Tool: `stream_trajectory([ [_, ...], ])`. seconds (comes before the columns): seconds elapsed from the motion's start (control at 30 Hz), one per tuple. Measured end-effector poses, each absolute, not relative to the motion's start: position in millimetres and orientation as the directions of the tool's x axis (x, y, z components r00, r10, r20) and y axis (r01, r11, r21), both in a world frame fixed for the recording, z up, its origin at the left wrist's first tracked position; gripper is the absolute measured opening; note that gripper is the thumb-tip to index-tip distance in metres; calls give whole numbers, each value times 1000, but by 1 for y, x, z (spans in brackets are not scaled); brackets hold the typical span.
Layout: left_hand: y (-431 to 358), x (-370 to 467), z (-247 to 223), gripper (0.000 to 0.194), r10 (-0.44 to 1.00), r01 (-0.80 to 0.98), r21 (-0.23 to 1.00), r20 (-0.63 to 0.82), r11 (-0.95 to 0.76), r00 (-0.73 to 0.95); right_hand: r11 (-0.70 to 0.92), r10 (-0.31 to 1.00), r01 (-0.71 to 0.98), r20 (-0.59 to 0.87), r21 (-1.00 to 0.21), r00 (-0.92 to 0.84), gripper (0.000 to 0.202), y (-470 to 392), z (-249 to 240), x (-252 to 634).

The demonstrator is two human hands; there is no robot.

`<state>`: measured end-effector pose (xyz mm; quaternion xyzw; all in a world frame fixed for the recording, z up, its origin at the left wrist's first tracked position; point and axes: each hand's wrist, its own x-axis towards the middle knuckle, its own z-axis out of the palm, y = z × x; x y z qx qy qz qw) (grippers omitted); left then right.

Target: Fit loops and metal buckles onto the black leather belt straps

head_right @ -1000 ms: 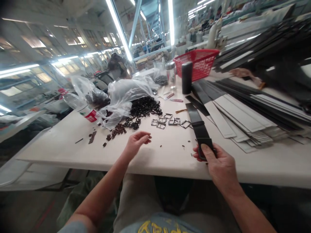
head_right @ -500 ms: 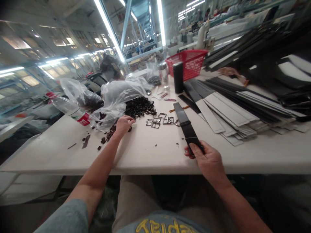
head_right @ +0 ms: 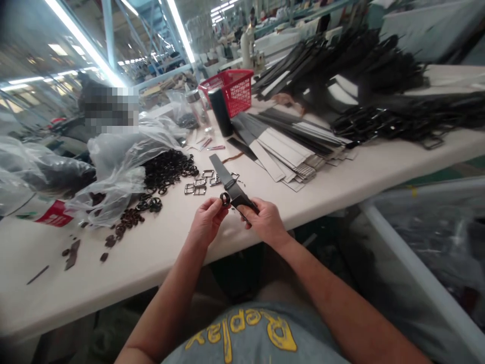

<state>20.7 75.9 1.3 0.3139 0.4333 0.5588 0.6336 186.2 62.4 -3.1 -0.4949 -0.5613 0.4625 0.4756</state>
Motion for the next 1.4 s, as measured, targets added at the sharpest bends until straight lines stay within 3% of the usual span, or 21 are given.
stream_trajectory([
  [0.3,71,33,2,32,987,-448,884,-160,137,-15,162,986,251,146,-955,-78,27,61,-6,184],
  [0.63,71,30,-4,26,1000,-320,947,-22,23,5,165,976,245,122,-955,-183,31,65,-10,189],
  [0.83,70,25,4,19,978,-37,981,192,-190,83,196,957,217,139,-956,-253,30,65,-9,190],
  [1.1,72,24,-3,15,960,179,948,240,-263,144,338,922,358,230,-871,-311,9,64,-7,197],
  [1.27,64,34,1,26,916,338,852,359,-400,181,235,943,224,166,-946,-287,22,65,-4,199],
  [1.33,60,36,1,28,923,303,874,338,-380,185,202,957,152,162,-968,-242,26,64,-3,197],
  [1.4,55,38,-1,30,953,161,943,273,-293,134,165,965,54,149,-985,-216,28,64,-3,196],
])
